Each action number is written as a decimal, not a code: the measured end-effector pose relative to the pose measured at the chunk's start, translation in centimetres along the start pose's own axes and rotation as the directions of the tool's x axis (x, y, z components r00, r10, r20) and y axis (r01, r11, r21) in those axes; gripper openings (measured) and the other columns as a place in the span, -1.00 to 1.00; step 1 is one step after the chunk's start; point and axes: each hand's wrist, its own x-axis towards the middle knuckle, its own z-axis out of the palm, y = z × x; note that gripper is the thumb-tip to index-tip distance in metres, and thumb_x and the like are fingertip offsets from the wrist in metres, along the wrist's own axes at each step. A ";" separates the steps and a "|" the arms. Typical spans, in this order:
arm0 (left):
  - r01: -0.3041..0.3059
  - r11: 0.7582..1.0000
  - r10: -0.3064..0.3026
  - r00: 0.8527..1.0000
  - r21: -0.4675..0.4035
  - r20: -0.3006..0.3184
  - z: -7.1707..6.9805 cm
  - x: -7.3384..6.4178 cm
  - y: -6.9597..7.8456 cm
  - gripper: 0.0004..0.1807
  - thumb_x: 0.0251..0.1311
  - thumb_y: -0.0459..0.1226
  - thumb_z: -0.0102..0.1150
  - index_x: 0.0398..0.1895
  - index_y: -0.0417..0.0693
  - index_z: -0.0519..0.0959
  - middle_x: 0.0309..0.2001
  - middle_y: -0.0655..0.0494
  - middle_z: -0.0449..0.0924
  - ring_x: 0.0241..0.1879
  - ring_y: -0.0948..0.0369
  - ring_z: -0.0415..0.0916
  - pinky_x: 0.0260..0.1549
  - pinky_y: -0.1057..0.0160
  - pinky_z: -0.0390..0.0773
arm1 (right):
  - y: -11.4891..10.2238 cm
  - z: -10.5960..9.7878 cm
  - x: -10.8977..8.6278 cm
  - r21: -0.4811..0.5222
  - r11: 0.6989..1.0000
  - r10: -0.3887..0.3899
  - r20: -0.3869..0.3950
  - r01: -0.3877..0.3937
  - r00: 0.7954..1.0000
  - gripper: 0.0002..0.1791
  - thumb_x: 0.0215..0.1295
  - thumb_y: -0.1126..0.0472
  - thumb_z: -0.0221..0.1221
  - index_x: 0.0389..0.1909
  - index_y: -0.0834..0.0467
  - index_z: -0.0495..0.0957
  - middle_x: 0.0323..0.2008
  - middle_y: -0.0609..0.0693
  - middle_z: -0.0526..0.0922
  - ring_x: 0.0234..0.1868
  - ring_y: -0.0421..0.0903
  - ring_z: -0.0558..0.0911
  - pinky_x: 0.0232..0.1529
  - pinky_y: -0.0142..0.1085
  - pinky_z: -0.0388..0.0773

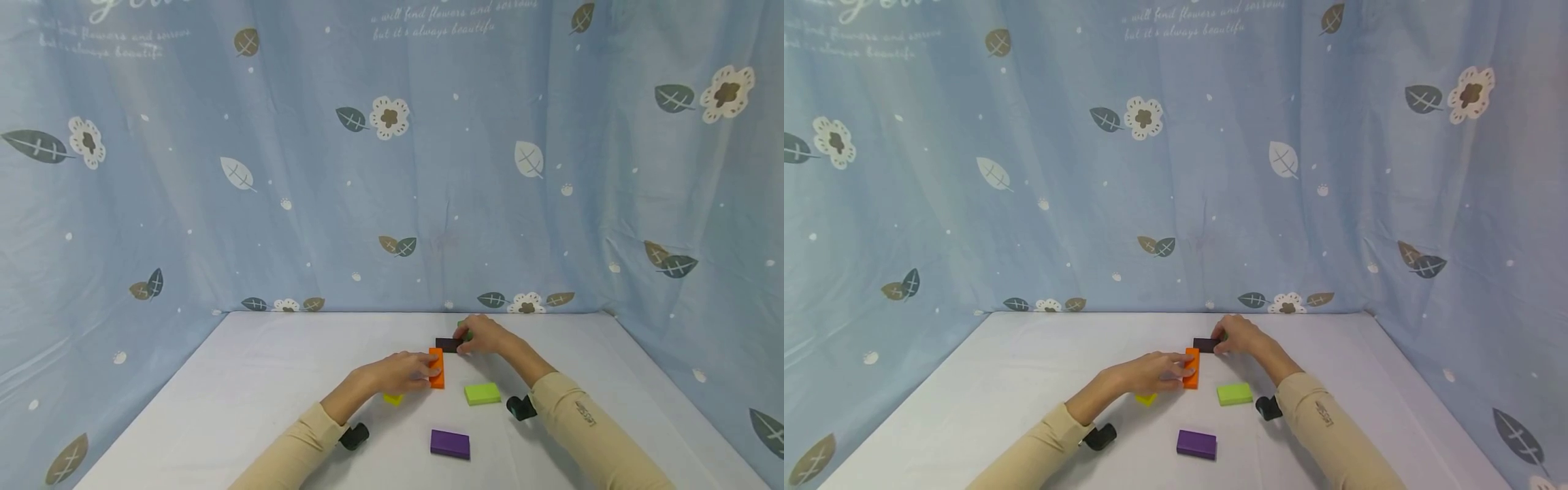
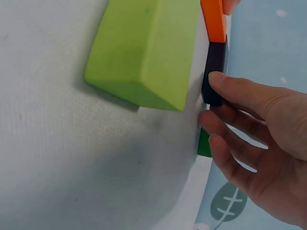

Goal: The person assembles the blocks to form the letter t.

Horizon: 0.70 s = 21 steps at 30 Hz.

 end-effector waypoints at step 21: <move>0.003 1.000 -0.002 1.000 -0.029 0.009 -0.1 0.1 -0.3 -0.59 0.43 -0.09 0.04 0.30 0.20 0.49 0.46 0.13 0.28 0.43 0.10 0.27 0.39 0.05 0.30 | 0.0 -0.2 0.1 -0.027 0.999 -0.022 -0.001 0.022 1.000 -0.72 0.12 0.20 0.40 -0.12 0.17 0.71 -0.26 -0.02 0.67 -0.27 -0.16 0.52 -0.12 -0.23 0.53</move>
